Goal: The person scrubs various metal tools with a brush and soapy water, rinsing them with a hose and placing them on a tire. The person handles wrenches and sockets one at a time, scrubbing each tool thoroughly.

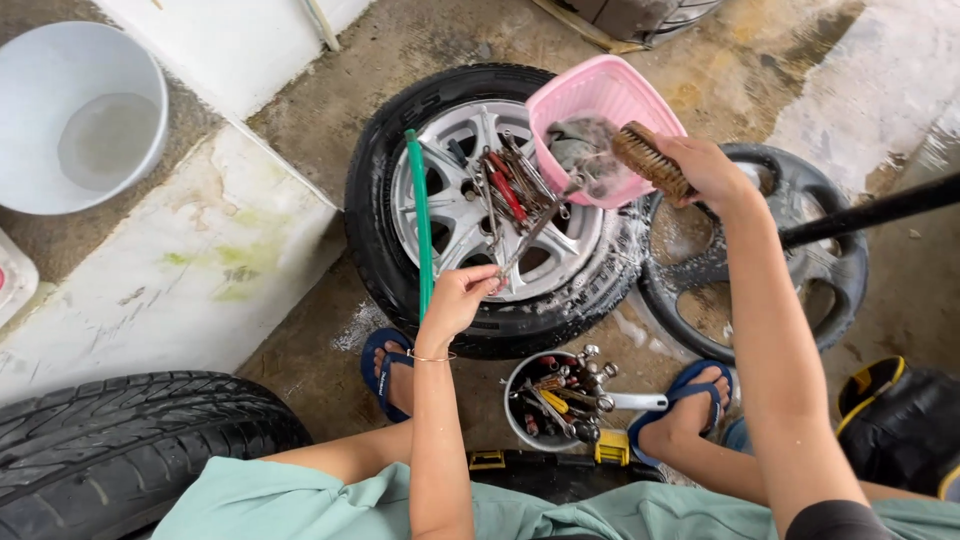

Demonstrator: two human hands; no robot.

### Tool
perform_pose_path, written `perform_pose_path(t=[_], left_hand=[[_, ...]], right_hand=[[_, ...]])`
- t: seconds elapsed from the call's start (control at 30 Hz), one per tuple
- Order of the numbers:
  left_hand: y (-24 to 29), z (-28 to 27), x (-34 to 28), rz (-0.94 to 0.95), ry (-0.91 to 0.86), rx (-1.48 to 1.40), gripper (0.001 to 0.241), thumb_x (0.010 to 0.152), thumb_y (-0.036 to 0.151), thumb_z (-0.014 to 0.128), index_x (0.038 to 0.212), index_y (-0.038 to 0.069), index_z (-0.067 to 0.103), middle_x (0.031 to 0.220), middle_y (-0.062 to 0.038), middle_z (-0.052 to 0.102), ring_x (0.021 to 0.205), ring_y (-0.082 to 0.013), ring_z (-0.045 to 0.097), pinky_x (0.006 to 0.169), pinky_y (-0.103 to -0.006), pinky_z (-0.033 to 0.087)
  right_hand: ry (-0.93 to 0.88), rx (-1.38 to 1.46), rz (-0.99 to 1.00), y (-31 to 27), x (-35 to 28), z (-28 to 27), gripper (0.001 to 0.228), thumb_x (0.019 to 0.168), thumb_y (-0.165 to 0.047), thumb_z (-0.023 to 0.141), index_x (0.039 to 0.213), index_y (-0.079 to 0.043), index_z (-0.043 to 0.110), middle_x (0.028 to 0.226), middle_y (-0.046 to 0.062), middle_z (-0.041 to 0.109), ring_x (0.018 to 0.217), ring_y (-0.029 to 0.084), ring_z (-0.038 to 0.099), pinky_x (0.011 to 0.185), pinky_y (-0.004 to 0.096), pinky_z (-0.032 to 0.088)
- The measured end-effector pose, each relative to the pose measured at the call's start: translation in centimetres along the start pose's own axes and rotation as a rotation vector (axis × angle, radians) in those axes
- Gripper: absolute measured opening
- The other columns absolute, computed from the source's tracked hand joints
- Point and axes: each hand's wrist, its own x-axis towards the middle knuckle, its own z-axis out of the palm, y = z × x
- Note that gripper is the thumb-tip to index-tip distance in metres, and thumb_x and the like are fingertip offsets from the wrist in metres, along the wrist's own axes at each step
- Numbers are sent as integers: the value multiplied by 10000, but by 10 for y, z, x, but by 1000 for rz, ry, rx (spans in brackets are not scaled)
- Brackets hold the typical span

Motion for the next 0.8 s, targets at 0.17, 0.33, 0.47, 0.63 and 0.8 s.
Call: perform_pose_path(t=[0.17, 0.33, 0.47, 0.63, 0.8], left_hand=[[-45, 38, 10, -58, -186, -131, 282, 931, -2, 691, 1208, 7, 739, 1019, -143, 778, 839, -107, 677, 856, -296, 576], [-137, 87, 35, 1, -269, 103, 231, 931, 13, 699, 1142, 59, 780, 927, -180, 787, 786, -181, 748, 787, -323, 596], [-169, 118, 51, 169, -46, 389, 179, 950, 242, 739, 1113, 269, 807, 995, 22, 766, 902, -178, 752, 844, -296, 580], [-131, 133, 22, 333, 239, 550, 125, 967, 164, 685, 1021, 106, 783, 962, -30, 658, 974, -254, 668, 862, -339, 575], [-132, 130, 14, 489, 239, 583, 204, 978, 232, 713, 1105, 79, 758, 972, -41, 663, 949, -235, 670, 840, -326, 580]], right_hand=[[27, 537, 43, 65, -32, -18, 443, 1045, -519, 539, 1141, -93, 617, 874, 133, 667, 629, 216, 665, 374, 281, 450], [72, 861, 50, 124, -59, -13, 493, 1030, -548, 484, 1241, -116, 594, 988, 130, 674, 709, 204, 631, 452, 272, 421], [243, 684, 72, 171, -48, 25, 506, 1044, -537, 511, 1326, -116, 502, 947, 128, 675, 700, 239, 686, 437, 323, 522], [252, -167, 29, 122, -117, 92, 432, 1045, -434, 508, 1446, -286, 444, 1135, 274, 683, 1085, 510, 650, 894, 579, 531], [837, -1419, -968, 177, -81, 90, 371, 943, -383, 565, 1305, -304, 586, 833, 33, 505, 638, 179, 508, 400, 222, 417]])
